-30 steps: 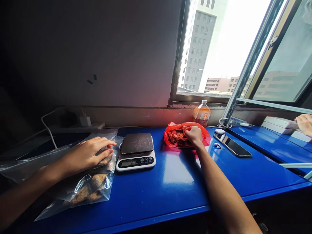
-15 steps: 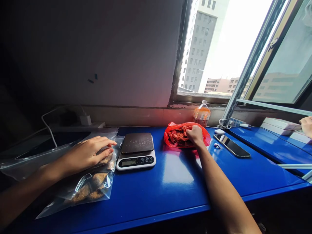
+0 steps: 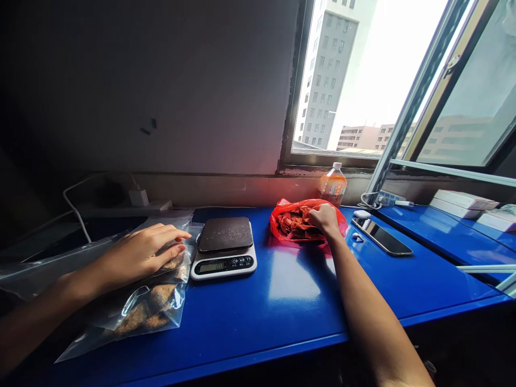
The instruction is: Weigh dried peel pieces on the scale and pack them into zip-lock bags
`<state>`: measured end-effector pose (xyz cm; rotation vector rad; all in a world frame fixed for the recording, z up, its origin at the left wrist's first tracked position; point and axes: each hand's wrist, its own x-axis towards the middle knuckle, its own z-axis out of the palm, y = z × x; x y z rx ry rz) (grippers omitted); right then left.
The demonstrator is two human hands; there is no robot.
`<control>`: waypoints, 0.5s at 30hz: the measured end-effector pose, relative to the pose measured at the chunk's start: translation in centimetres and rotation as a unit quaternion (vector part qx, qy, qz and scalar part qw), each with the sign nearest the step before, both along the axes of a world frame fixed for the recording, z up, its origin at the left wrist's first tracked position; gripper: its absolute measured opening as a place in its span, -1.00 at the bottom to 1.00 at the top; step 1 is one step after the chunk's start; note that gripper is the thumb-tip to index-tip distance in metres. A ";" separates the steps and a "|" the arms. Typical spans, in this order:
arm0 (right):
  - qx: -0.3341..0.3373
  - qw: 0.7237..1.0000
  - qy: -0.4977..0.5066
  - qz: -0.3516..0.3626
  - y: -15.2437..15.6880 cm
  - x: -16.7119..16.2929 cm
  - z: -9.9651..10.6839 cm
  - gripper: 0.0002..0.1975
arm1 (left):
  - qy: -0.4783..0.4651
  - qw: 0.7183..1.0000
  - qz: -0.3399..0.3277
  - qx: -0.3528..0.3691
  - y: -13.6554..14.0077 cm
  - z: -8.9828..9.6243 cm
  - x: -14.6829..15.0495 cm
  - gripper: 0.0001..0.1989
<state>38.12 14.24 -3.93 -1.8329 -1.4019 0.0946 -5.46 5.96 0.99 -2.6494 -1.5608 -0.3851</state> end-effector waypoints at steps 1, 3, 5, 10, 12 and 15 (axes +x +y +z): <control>-0.003 1.000 0.003 0.003 -0.1 -0.1 0.1 -0.78 | -0.002 1.000 0.001 0.000 0.0 0.0 0.0 -0.57; -0.007 1.000 0.009 0.008 -0.2 -0.1 0.1 -0.78 | -0.004 1.000 0.001 -0.001 0.0 0.0 0.0 -0.56; -0.009 1.000 0.012 0.011 -0.2 -0.1 0.2 -0.78 | -0.006 1.000 0.000 -0.001 0.0 0.0 0.0 -0.57; -0.012 1.000 0.016 0.017 0.1 0.1 0.0 -0.77 | -0.003 1.000 -0.002 0.000 -0.1 0.0 -0.1 -0.57; -0.010 1.000 0.016 0.013 0.2 0.2 -0.1 -0.77 | -0.001 1.000 -0.002 0.000 -0.1 0.1 0.0 -0.58; 0.003 1.000 0.010 0.007 0.2 0.4 -0.2 -0.77 | 0.001 1.000 0.000 0.000 -0.1 0.0 0.0 -0.59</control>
